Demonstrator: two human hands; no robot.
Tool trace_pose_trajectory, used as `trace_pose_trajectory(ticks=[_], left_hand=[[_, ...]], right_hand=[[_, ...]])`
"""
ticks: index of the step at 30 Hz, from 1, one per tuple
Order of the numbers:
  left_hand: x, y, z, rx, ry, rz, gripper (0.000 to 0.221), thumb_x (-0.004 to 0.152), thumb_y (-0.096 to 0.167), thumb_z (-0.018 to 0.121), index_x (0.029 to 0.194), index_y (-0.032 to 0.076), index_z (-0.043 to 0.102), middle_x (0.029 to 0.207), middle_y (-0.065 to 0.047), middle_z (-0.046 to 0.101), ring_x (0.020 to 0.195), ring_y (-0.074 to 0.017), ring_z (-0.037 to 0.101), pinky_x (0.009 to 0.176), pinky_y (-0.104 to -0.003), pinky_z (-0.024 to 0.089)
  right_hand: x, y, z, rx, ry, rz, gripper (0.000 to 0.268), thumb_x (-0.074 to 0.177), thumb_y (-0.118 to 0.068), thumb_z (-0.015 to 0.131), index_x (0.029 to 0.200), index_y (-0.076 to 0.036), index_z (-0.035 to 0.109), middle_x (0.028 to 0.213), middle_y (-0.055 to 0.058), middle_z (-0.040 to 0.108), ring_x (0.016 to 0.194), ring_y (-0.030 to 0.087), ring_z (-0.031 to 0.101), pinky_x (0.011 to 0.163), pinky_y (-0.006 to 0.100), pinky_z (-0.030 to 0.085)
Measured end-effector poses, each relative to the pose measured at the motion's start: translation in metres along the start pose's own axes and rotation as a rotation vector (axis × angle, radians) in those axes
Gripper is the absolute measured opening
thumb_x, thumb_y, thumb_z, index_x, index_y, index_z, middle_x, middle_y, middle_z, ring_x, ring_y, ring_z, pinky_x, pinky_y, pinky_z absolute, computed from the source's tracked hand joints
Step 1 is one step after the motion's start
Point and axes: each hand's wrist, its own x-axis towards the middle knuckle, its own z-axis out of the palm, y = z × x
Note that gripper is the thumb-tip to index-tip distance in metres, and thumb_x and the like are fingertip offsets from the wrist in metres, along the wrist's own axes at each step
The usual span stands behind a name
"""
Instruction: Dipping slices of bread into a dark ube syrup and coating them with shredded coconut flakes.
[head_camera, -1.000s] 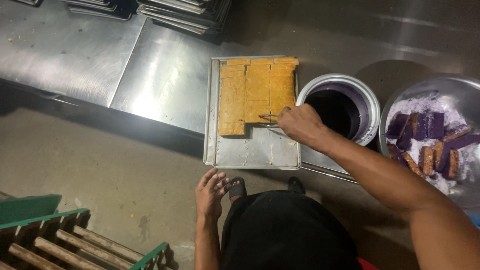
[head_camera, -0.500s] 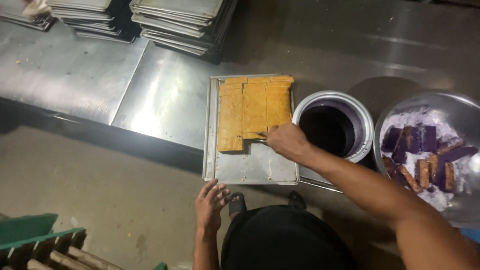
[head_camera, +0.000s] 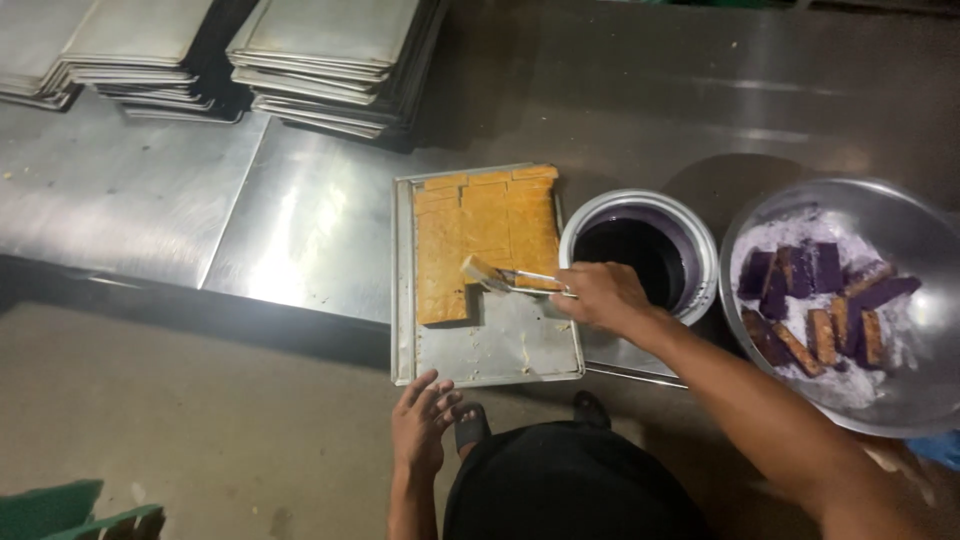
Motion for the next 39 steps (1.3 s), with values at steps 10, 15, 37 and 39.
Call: trace_pose_trajectory(ticks=[10, 15, 37, 39], left_hand=[[0.011, -0.01, 0.002, 0.005, -0.027, -0.011, 0.047, 0.094, 0.01, 0.062, 0.137, -0.006, 0.054, 0.105, -0.019, 0.067, 0.086, -0.0301, 0.07, 0.068, -0.043, 0.061], [0.015, -0.016, 0.003, 0.043, -0.043, -0.021, 0.046, 0.094, 0.01, 0.06, 0.136, -0.006, 0.053, 0.103, -0.019, 0.066, 0.084, -0.0301, 0.069, 0.067, -0.044, 0.061], [0.01, -0.013, 0.004, 0.112, -0.007, -0.045, 0.047, 0.095, 0.01, 0.061, 0.138, -0.006, 0.054, 0.105, -0.017, 0.069, 0.089, -0.0273, 0.071, 0.073, -0.038, 0.058], [0.016, -0.02, 0.001, 0.103, -0.055, -0.014, 0.045, 0.095, 0.011, 0.061, 0.136, -0.005, 0.056, 0.106, -0.018, 0.07, 0.088, -0.0268, 0.071, 0.072, -0.036, 0.058]], right_hand=[[-0.081, 0.074, -0.061, 0.25, 0.134, 0.532, 0.046, 0.086, -0.044, 0.074, 0.125, -0.019, 0.074, 0.09, 0.006, 0.078, 0.066, 0.023, 0.073, 0.062, 0.039, 0.058], [-0.102, 0.113, -0.054, -0.102, 0.069, 0.504, 0.038, 0.089, -0.044, 0.068, 0.113, -0.016, 0.078, 0.092, 0.013, 0.077, 0.085, 0.033, 0.074, 0.081, 0.049, 0.057], [-0.08, 0.115, 0.015, -0.406, -0.003, 0.35, 0.011, 0.081, -0.014, 0.07, 0.074, -0.006, 0.074, 0.077, 0.015, 0.074, 0.07, 0.029, 0.074, 0.058, 0.042, 0.057], [-0.081, 0.107, 0.006, -0.434, -0.011, 0.291, 0.008, 0.077, -0.012, 0.07, 0.071, -0.006, 0.073, 0.073, 0.015, 0.073, 0.069, 0.03, 0.074, 0.058, 0.042, 0.057]])
